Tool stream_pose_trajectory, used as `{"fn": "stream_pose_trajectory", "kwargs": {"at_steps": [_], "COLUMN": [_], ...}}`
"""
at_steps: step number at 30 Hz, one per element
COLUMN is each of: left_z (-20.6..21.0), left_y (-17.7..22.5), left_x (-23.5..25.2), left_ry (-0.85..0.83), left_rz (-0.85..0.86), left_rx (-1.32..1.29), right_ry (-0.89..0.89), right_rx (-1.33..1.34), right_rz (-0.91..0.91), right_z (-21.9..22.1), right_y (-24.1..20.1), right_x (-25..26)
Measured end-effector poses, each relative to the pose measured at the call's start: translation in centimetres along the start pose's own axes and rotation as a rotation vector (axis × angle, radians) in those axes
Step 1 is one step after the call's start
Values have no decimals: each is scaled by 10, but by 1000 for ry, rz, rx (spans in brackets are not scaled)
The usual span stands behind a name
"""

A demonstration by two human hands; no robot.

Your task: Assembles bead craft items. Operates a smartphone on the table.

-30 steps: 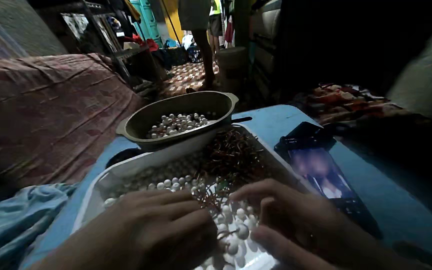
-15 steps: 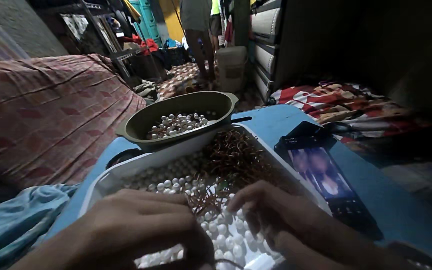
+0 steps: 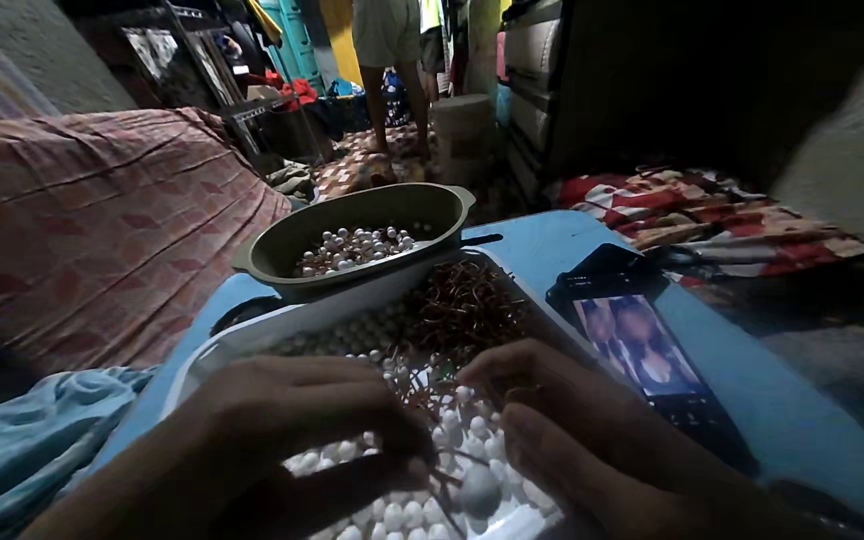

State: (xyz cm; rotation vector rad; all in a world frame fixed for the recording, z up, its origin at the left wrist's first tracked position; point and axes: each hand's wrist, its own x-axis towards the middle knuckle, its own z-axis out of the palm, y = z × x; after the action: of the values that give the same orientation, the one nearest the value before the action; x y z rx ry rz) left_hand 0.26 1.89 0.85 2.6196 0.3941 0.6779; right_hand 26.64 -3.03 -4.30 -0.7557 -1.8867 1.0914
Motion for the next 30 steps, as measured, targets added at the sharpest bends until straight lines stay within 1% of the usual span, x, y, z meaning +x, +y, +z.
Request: {"fn": "stream_pose_trajectory", "kwargs": {"at_steps": [5, 9, 12, 16, 19, 22, 27, 30], "left_z": [3, 4, 4, 6, 8, 8, 7, 7], "left_y": [-4, -3, -4, -8, -9, -12, -13, -12], "left_x": [-1, -1, -1, -3, -3, -2, -2, -2], "left_ry": [18, 44, 48, 74, 101, 156, 174, 173], "left_rz": [-16, -34, -31, -18, -47, -74, -77, -62], "left_rx": [46, 79, 72, 85, 131, 171, 124, 111], "right_ry": [56, 16, -11, -37, -57, -38, -25, 2], "right_rx": [-58, 86, 122, 64, 37, -4, -57, -64], "right_rz": [4, 39, 60, -1, -16, -31, -146, -158], "right_z": [3, 0, -1, -2, -2, -2, -2, -1], "right_y": [4, 1, -1, 3, 3, -1, 8, 7], "right_x": [0, -1, -2, -3, -3, -2, -1, -2]}}
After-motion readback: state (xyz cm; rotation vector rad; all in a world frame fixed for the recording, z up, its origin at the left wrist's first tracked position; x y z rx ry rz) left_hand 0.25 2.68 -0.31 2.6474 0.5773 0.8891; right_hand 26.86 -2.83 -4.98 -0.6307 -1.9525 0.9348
